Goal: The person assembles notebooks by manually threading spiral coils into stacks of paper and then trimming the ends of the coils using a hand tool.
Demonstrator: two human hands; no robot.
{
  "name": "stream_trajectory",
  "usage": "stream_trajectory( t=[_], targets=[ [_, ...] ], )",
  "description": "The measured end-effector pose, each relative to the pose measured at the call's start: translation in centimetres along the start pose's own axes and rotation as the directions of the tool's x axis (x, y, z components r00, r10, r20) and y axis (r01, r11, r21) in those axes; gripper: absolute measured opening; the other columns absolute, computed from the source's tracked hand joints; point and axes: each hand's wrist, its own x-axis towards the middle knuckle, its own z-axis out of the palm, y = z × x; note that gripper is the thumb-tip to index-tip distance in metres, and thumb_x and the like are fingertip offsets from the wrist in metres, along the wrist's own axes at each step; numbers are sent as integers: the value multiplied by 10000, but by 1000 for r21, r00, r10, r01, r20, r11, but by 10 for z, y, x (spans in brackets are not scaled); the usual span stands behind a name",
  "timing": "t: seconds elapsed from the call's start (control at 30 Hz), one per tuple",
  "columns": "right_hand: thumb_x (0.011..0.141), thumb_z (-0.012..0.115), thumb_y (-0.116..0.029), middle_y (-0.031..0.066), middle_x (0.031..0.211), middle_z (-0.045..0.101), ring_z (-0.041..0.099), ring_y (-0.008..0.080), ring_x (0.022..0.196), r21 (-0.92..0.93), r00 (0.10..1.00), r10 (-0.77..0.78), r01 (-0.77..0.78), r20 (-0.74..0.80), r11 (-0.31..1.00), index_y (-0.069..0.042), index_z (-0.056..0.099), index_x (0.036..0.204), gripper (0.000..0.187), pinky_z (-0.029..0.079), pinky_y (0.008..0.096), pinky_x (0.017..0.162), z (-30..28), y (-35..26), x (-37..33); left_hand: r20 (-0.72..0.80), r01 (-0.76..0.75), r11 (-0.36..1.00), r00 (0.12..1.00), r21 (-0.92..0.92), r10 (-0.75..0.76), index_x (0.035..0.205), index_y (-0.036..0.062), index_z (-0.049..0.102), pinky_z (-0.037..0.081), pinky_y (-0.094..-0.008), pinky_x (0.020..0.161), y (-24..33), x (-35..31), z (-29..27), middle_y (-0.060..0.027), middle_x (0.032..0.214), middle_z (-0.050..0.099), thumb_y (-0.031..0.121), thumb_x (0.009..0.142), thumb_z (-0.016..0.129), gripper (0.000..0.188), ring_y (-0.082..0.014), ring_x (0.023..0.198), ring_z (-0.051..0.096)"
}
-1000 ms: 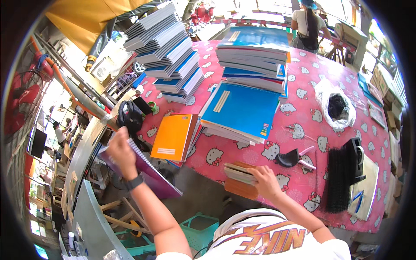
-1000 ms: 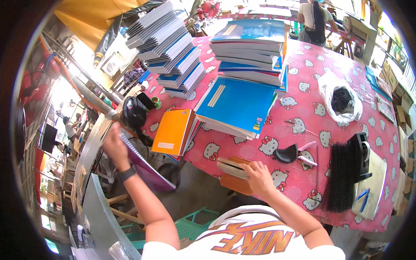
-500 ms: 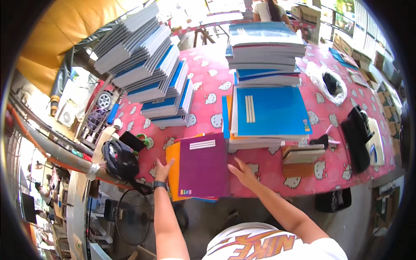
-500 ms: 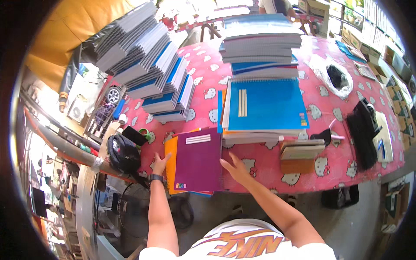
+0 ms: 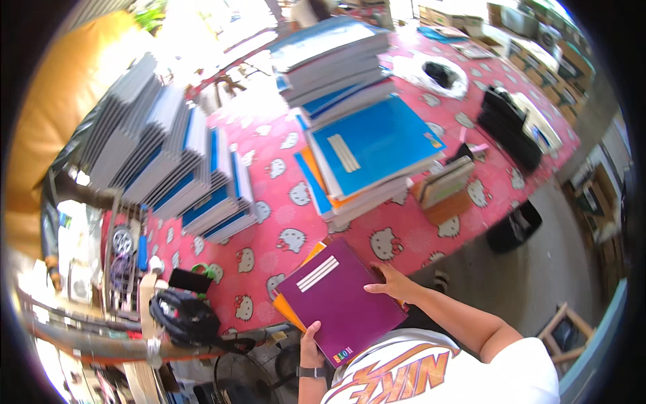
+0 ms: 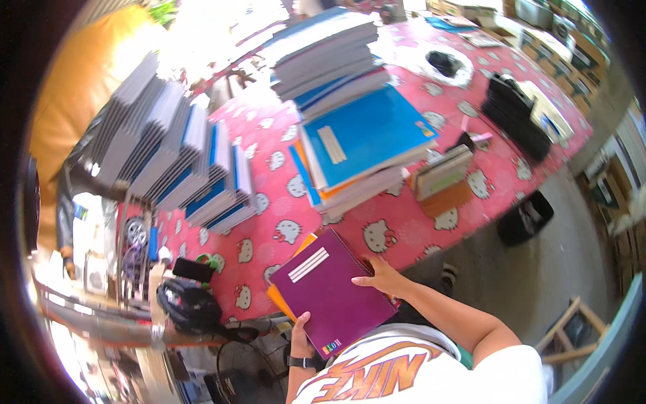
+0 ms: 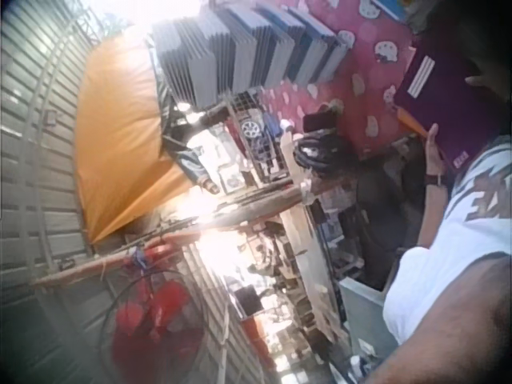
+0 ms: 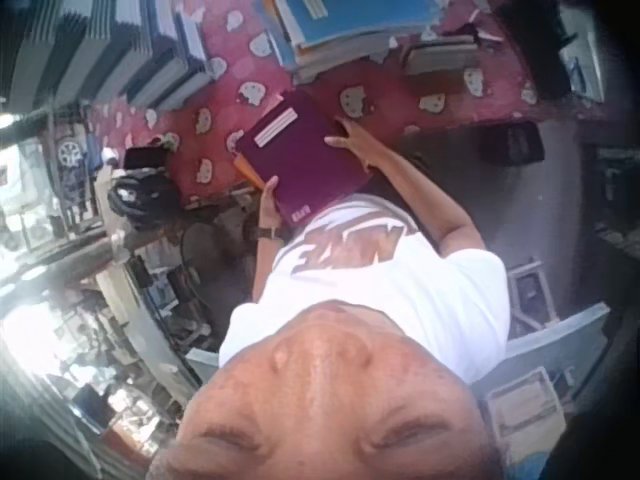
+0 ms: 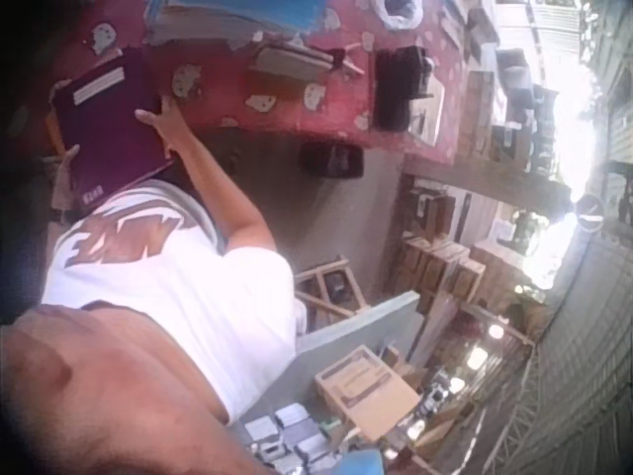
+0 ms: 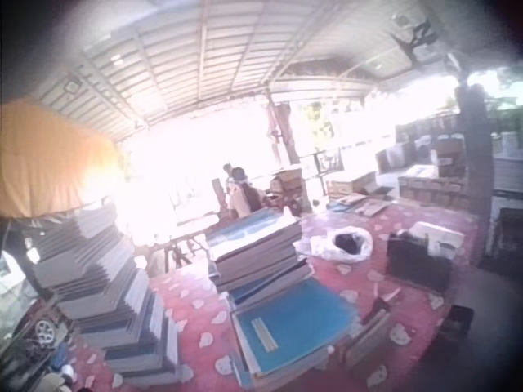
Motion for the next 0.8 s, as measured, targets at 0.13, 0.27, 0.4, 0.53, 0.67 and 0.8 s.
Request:
stream_trajectory(
  t=[0.13,0.27,0.4,0.53,0.67,0.8],
  targets=[
    [696,773,-345,213,1317,417,400,271,1226,124,995,-8,21,-104,992,55,316,1342,886,293,355,1042,-6,29,-30,62,-269,954,963,134,263,1101,23,524,511,-349,789,16,-41,67,-74,942,603,31,662,666,461,-238,911,601],
    [597,833,-257,133,1242,475,422,215,1177,247,933,-261,321,-246,914,16,375,1300,882,317,335,1014,-29,15,-70,476,-328,819,876,471,77,1201,11,484,464,-383,881,41,-15,55,-105,1140,547,88,524,812,756,-246,1028,555],
    [540,877,-155,75,1169,538,485,172,1117,214,797,-263,435,-543,875,-24,464,1232,817,421,345,937,-39,24,-128,699,-452,722,713,524,-61,1249,11,465,447,-398,911,82,42,106,-118,1215,528,125,524,845,827,-251,1076,535],
    [576,863,-176,116,1329,381,401,214,1212,54,673,-375,525,-638,849,-54,365,1300,886,346,372,1007,-29,39,-124,782,-521,711,620,473,-66,1221,9,485,460,-396,890,97,111,166,-120,1162,553,106,556,826,753,-255,1044,548],
    [552,872,-194,196,1453,153,156,273,1372,-547,322,-752,532,-575,647,-54,200,1370,1068,188,404,1093,-43,24,-102,827,-544,689,543,479,-145,1193,7,505,473,-394,868,86,140,192,-121,1110,577,88,588,806,680,-258,1012,560],
    [573,864,-159,162,1458,180,209,256,1355,-348,270,-718,732,-641,586,-51,210,1376,1041,186,396,1096,-54,15,-89,888,-738,509,437,444,-142,1165,6,525,486,-393,847,71,158,195,-123,1058,601,69,620,786,608,-262,980,573]
  ],
)
